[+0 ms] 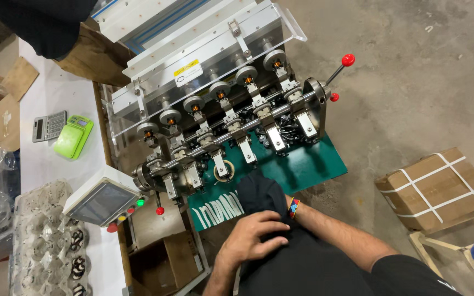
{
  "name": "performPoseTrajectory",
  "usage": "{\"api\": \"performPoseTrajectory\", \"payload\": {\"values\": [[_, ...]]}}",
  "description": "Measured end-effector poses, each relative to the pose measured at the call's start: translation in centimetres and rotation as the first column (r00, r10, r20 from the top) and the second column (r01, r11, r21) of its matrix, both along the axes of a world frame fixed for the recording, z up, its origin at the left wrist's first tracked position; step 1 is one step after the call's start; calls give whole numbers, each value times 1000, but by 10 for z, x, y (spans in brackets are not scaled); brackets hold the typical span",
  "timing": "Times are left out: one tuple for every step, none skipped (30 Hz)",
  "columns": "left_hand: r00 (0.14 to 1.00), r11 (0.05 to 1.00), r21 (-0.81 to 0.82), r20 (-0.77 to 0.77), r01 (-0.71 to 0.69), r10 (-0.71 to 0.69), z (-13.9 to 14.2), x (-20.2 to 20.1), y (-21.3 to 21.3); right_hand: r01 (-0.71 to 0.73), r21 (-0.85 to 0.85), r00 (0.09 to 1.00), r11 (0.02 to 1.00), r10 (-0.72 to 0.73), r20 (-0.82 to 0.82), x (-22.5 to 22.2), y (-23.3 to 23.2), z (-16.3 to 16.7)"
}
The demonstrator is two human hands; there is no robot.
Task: The person stands at a small multi-station bench machine, picks up small black and orange components, and seats them into the machine's stations. They pull the machine's red-handled lever to cycle the stations, remove processed components, and occasionally wipe parts and the machine with a black cloth.
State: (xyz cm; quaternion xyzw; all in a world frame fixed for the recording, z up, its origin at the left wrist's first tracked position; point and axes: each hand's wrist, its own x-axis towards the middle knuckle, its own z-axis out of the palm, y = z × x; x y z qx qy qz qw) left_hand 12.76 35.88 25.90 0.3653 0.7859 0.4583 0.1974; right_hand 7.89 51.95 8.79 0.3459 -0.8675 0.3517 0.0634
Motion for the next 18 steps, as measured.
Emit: {"api": "performPoseTrajectory", "payload": {"values": [[994, 996, 55, -93, 67, -62, 1, 1, 2, 42, 256, 959, 966, 33, -282, -3, 1, 3], [975, 985, 99, -185, 141, -121, -1, 3, 3, 39, 175, 967, 984, 7, -255, -7, 5, 2], [996, 988, 147, -80, 55, -43, -5, 2, 4, 34, 92, 974, 995, -13, -225, -13, 10, -1], [999, 982, 185, 34, -40, 34, -12, 3, 2, 28, 9, 981, 1000, -26, -190, -17, 15, -7], [982, 967, 211, 154, -139, 108, -19, 2, -1, 24, -74, 988, 997, -35, -150, -20, 19, -14], [939, 882, 325, 162, -341, 303, -29, 0, -3, 23, -156, 993, 988, -41, -109, -25, 21, -23], [855, 743, 428, 192, -515, 482, -39, -2, -4, 27, -236, 997, 971, -44, -68, -28, 21, -31], [734, 556, 517, 243, -651, 634, -50, -7, -7, -26, -393, 982, 919, 96, 160, -29, 15, -36], [699, 538, 457, 349, -708, 624, -59, -13, -8, -37, -544, 898, 838, 266, 349, -28, 5, -36], [650, 521, 388, 452, -760, 611, -67, -18, -9, -3, -677, 749, 736, 450, 486, -22, -3, -38], [592, 509, 315, 546, -801, 593, -73, -22, -10, -16, -570, 851, 822, 310, 424, -13, -12, -36], [602, 503, 360, 633, -786, 487, -76, -20, -7, 3, -486, 911, 874, 198, 362, -4, -25, -26], [603, 490, 403, 707, -773, 370, -78, -19, -4, 13, -426, 955, 905, 116, 274, 5, -33, -13], [595, 474, 440, 766, -762, 244, -76, -18, -1, 11, -382, 987, 924, 50, 150, 11, -36, 4], [620, 434, 497, 756, -751, 208, -72, -14, 4, 10, -342, 1000, 940, 0, 27, 17, -37, 23], [650, 390, 555, 739, -735, 174, -66, -13, 8, 4, -324, 999, 946, -16, -36, 19, -36, 42], [682, 346, 610, 717, -713, 141, -58, -11, 12, 3, -324, 998, 946, -21, -52, 19, -35, 60], [698, 345, 616, 682, -708, 217, -50, -10, 16, 9, -340, 1000, 940, -16, -20, 24, -34, 76]]}}
